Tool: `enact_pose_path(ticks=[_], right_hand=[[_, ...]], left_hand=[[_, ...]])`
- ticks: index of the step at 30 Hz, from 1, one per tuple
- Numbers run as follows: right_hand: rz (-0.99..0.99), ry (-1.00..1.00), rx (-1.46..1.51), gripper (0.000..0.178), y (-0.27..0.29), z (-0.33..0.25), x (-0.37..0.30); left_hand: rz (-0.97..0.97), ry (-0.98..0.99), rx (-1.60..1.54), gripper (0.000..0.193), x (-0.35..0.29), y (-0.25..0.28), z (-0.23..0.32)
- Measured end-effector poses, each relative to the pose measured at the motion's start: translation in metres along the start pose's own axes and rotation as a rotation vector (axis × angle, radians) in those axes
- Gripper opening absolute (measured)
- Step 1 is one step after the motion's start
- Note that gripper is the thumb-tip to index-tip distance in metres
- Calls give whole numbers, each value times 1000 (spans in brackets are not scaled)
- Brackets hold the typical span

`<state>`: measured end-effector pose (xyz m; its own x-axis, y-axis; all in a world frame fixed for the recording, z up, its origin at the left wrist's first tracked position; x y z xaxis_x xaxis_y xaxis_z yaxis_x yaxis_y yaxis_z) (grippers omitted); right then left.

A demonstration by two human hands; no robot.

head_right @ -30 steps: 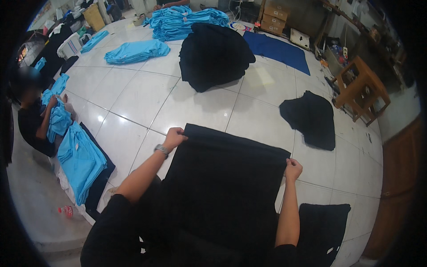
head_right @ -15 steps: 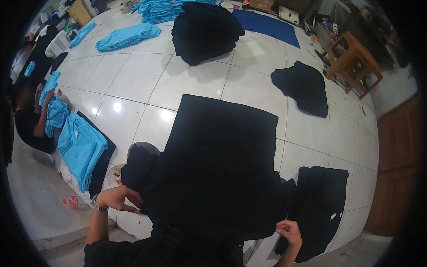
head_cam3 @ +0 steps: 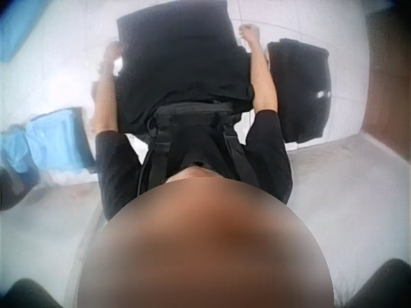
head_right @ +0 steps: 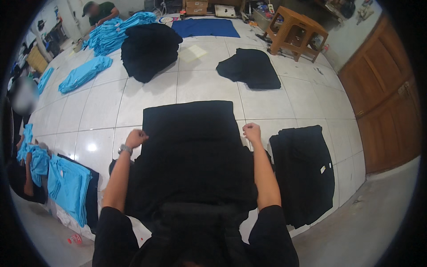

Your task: The person folds black t-shirts by hand on a tiled floor, smoothing each garment and stacking them into a pile. Other workers nearby fold light blue shirts in the same room.

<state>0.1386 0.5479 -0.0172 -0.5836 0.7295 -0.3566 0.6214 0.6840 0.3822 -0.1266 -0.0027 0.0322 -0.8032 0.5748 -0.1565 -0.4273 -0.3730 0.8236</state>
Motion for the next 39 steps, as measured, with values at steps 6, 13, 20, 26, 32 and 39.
enact_pose_path(ticks=[6, 13, 20, 26, 32, 39], right_hand=[[123, -177, -419, 28, -21, 80, 24], [45, -76, -552, 28, -29, 61, 19], [109, -88, -291, 26, -23, 47, 9], [11, -263, -94, 23, -20, 42, 4], [-16, -293, -243, 35, -18, 54, 11], [-111, -310, -292, 42, -23, 70, 23]], left_hand=[[-103, 330, 135, 31, -18, -42, -67], [-120, 258, 260, 41, -5, -60, -70], [-151, 383, 98, 32, -4, -73, -90], [-44, 380, 166, 26, -5, -54, -70], [-104, 427, 109, 35, -18, -44, -36], [-106, 468, 29, 29, -18, -42, -29]])
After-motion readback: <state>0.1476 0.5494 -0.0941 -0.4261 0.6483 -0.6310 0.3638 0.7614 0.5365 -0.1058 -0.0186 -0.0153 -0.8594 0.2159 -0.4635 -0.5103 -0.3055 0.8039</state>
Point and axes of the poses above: each hand's wrist, its own x-axis towards the middle knuckle, its own y-axis out of the back of the hand, z = x × y, the point moved 6 cm from there along x, towards the middle knuckle, and after that the axes turned 11 degrees about -y, right-handed, at the moved point
